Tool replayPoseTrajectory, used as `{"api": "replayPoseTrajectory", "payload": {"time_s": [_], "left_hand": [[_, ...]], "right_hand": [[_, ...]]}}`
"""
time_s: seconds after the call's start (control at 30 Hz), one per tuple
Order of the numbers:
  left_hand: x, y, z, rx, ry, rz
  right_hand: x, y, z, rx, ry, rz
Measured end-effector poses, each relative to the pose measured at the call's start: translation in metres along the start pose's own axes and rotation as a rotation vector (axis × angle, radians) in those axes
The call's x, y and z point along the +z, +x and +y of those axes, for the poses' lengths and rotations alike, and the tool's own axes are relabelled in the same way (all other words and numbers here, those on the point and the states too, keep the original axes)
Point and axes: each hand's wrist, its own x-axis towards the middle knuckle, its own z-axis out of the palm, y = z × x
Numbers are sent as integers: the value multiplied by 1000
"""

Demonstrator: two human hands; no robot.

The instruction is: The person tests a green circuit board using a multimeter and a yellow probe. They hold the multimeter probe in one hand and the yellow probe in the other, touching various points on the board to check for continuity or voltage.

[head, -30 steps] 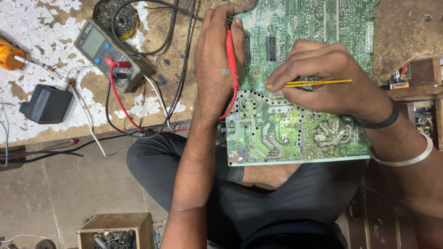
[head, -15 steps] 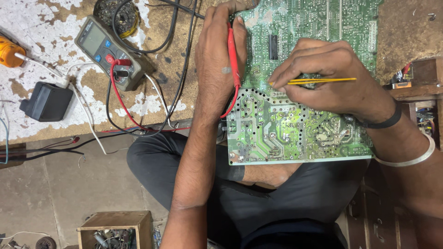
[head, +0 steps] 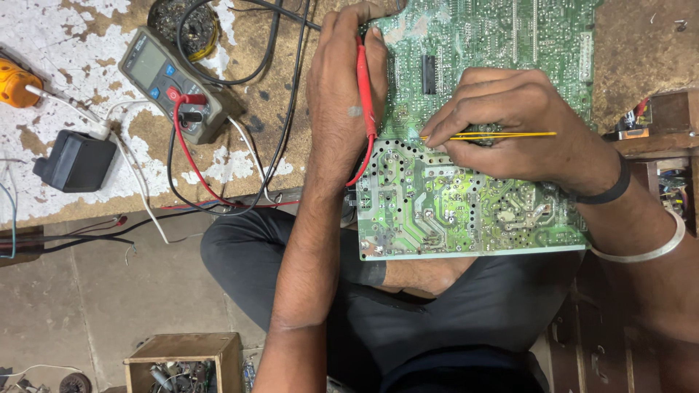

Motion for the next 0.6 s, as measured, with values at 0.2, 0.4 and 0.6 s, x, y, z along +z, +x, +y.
{"api": "replayPoseTrajectory", "payload": {"time_s": [0.2,0.4,0.6], "left_hand": [[-2,-3,1,19,-53,-6],[0,-1,0,21,-57,-2],[0,1,-1,14,6,-1]], "right_hand": [[0,-1,-1,2,-17,-9],[-1,-1,-1,15,-50,10],[-2,1,-1,-21,-13,-15]]}}
